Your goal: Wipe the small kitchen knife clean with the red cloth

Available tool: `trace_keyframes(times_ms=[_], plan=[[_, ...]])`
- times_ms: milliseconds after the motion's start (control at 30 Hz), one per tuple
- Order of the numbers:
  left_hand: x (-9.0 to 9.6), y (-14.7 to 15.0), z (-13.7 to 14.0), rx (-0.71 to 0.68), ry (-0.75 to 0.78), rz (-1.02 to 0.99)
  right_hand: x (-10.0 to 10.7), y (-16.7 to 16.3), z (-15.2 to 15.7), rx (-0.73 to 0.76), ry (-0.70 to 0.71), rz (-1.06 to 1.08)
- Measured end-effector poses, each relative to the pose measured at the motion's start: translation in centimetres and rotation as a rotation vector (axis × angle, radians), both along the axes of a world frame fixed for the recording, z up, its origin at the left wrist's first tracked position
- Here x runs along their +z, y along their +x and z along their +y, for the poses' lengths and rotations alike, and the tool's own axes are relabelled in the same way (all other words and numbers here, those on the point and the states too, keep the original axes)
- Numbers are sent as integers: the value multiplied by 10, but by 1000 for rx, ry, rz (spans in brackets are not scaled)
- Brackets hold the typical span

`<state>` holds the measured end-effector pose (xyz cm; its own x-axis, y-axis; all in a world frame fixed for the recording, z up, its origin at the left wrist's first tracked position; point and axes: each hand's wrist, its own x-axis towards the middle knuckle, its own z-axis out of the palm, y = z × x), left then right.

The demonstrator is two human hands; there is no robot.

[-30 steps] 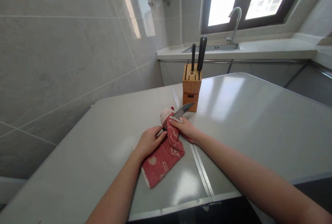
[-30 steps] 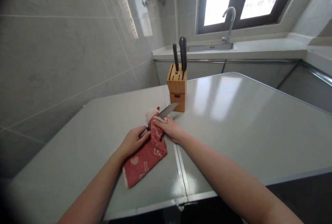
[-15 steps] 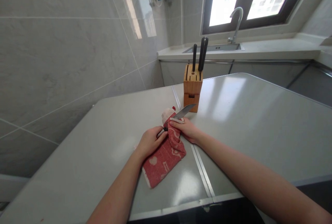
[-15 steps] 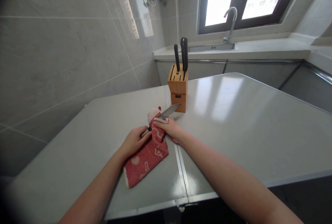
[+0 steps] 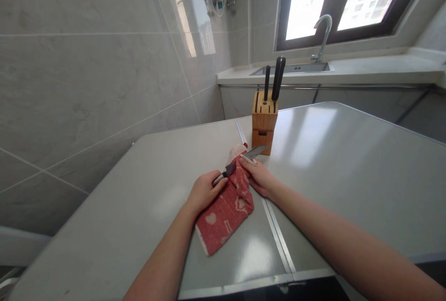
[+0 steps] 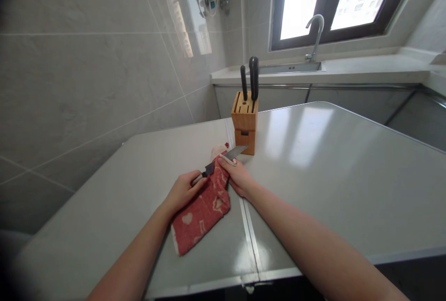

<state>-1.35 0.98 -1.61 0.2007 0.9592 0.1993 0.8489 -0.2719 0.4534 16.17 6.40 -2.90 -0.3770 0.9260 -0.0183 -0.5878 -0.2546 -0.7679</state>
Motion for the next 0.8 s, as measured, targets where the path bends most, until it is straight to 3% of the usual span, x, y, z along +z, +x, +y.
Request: trace_keyframes(times_ms=[367,800], plan=[[3,0,0,-25,-4,-27,1,8,10,-107,74,7],[1,1,0,-19,-19,-20,-4,11,20,-60,20,83]])
